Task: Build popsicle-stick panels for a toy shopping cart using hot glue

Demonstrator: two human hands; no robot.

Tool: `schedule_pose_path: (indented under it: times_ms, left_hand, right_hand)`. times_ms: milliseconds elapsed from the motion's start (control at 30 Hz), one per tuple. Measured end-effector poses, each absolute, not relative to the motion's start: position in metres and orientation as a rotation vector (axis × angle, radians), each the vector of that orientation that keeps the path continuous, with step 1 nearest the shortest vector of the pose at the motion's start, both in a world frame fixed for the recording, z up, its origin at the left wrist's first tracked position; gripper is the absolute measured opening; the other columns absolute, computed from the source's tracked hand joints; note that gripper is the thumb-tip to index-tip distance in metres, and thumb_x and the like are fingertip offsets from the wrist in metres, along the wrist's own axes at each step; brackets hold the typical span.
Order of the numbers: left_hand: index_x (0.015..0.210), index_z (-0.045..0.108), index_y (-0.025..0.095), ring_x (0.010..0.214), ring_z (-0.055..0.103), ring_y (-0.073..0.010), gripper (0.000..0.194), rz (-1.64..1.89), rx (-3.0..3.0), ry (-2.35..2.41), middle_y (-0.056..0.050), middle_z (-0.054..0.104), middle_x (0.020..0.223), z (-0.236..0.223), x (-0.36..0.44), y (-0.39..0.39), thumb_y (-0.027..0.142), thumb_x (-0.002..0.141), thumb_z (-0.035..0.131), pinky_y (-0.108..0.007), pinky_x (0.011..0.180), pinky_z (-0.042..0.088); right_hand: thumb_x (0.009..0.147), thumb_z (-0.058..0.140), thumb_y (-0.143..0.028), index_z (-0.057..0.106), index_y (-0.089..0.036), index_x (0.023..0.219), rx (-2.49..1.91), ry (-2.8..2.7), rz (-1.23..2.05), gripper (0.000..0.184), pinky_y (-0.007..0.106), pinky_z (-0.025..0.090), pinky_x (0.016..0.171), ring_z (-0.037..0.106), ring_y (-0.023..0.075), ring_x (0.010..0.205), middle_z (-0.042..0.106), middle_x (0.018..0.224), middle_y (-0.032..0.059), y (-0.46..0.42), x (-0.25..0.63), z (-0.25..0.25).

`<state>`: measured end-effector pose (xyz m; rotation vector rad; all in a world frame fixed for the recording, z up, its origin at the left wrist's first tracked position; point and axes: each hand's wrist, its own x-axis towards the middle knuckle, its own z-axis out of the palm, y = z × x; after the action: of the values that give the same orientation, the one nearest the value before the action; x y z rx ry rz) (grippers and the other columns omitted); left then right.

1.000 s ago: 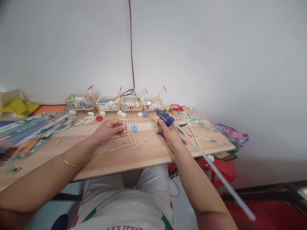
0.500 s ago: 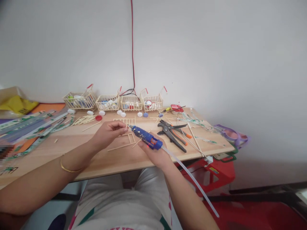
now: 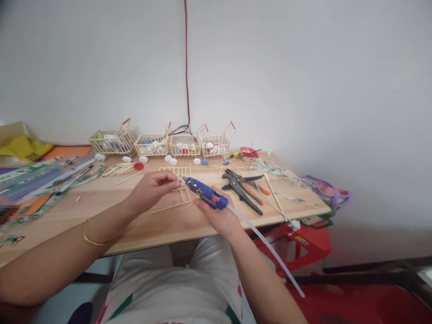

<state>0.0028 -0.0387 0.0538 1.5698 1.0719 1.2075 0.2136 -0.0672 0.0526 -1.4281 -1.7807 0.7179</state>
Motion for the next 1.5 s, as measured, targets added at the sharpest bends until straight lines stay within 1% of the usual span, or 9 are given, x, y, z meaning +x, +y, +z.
schedule_pose_path:
  times_ms: [333,567,800,1000,1267,1500]
  left_hand:
    - [0.076,0.068,0.013,0.068,0.055,-0.0123,0.023,1.193,1.576,1.068,-0.003,0.066,0.074,0.0523,0.0029,-0.0390,0.036,0.070,0.070,-0.025,0.068,0.042]
    - [0.074,0.068,0.014,0.068,0.055,-0.0120,0.022,1.197,1.576,1.065,-0.002,0.065,0.072,0.0533,0.0028,-0.0395,0.035,0.070,0.070,-0.025,0.067,0.042]
    - [0.074,0.068,0.014,0.067,0.055,-0.0119,0.021,1.193,1.588,1.057,-0.002,0.065,0.072,0.0544,0.0028,-0.0398,0.035,0.070,0.070,-0.025,0.067,0.042]
    - [0.074,0.068,0.014,0.068,0.056,-0.0123,0.020,1.196,1.589,1.054,-0.002,0.066,0.073,0.0534,0.0027,-0.0389,0.034,0.070,0.069,-0.025,0.068,0.042]
    - [0.074,0.069,0.014,0.068,0.056,-0.0125,0.021,1.193,1.617,1.080,-0.002,0.066,0.072,0.0544,0.0021,-0.0391,0.035,0.071,0.069,-0.025,0.068,0.043]
    - [0.075,0.069,0.014,0.069,0.056,-0.0135,0.022,1.187,1.638,1.092,-0.003,0.066,0.073,0.0552,0.0018,-0.0405,0.036,0.071,0.068,-0.026,0.068,0.043]
  right_hand:
    - [0.072,0.062,-0.046,0.064,-0.023,0.079,-1.399,-1.760,0.753,0.024,0.029,0.051,0.065,0.065,0.0208,0.072,0.068,0.075,0.0016,-0.0683,0.2121,0.0566]
    - [0.073,0.061,-0.046,0.066,-0.023,0.082,-1.420,-1.765,0.733,0.026,0.030,0.052,0.065,0.065,0.0210,0.072,0.069,0.075,0.0017,-0.0664,0.2123,0.0534]
    - [0.073,0.060,-0.047,0.065,-0.023,0.081,-1.409,-1.770,0.697,0.025,0.030,0.052,0.066,0.065,0.0212,0.073,0.069,0.077,0.0019,-0.0666,0.2124,0.0541]
    - [0.071,0.061,-0.046,0.063,-0.023,0.076,-1.446,-1.746,0.725,0.024,0.030,0.051,0.063,0.064,0.0213,0.069,0.067,0.072,0.0020,-0.0686,0.2098,0.0588]
    - [0.072,0.058,-0.052,0.060,-0.021,0.073,-1.451,-1.789,0.695,0.031,0.030,0.050,0.062,0.062,0.0207,0.068,0.065,0.070,0.0026,-0.0681,0.2099,0.0569]
    - [0.073,0.058,-0.048,0.061,-0.021,0.073,-1.425,-1.782,0.698,0.027,0.029,0.050,0.063,0.062,0.0190,0.067,0.065,0.070,0.0015,-0.0666,0.2104,0.0565]
